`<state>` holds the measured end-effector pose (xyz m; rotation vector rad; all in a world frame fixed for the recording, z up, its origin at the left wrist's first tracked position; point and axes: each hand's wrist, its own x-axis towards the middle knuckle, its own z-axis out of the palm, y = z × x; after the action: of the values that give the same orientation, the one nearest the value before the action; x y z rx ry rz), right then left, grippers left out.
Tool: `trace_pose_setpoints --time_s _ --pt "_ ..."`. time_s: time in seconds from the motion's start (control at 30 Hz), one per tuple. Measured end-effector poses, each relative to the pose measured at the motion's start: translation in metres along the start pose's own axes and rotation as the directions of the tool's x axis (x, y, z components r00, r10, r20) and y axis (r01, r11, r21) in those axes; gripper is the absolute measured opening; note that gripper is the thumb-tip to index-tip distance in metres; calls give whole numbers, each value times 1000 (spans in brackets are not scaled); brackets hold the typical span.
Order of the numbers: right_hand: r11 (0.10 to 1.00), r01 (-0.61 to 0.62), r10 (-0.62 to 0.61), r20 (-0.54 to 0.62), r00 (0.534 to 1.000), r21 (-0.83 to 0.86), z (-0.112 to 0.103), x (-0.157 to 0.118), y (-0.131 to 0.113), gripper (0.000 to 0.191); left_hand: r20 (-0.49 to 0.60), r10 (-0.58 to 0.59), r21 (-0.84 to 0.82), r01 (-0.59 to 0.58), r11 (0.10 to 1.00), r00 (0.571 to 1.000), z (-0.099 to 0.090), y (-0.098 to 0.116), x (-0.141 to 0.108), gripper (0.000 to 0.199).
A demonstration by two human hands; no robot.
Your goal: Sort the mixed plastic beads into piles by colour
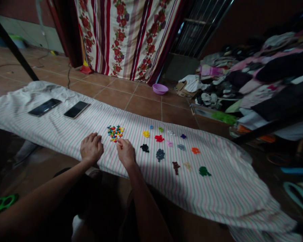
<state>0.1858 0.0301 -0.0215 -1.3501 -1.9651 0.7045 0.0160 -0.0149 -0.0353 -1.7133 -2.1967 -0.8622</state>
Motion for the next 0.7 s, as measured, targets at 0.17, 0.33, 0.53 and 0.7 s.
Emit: trace_pose_setpoints --time_s 0.17,0.33,0.53,0.7 --pt "997 3 -2 8 1000 -81 6 10 -3 16 5 -4 9 4 1000 1000 -1 1 1 31" --pt "981 11 -9 7 1000 -193 6 15 -12 18 26 -3 10 3 1000 1000 -3 1 1 31" --pt "967 53 -50 19 999 -249 5 16 -15 9 30 0 30 -1 1000 1000 -3 2 2 30" --pt "978 54 -46 45 998 -203 4 17 -10 9 34 6 36 -7 999 999 -4 2 2 30"
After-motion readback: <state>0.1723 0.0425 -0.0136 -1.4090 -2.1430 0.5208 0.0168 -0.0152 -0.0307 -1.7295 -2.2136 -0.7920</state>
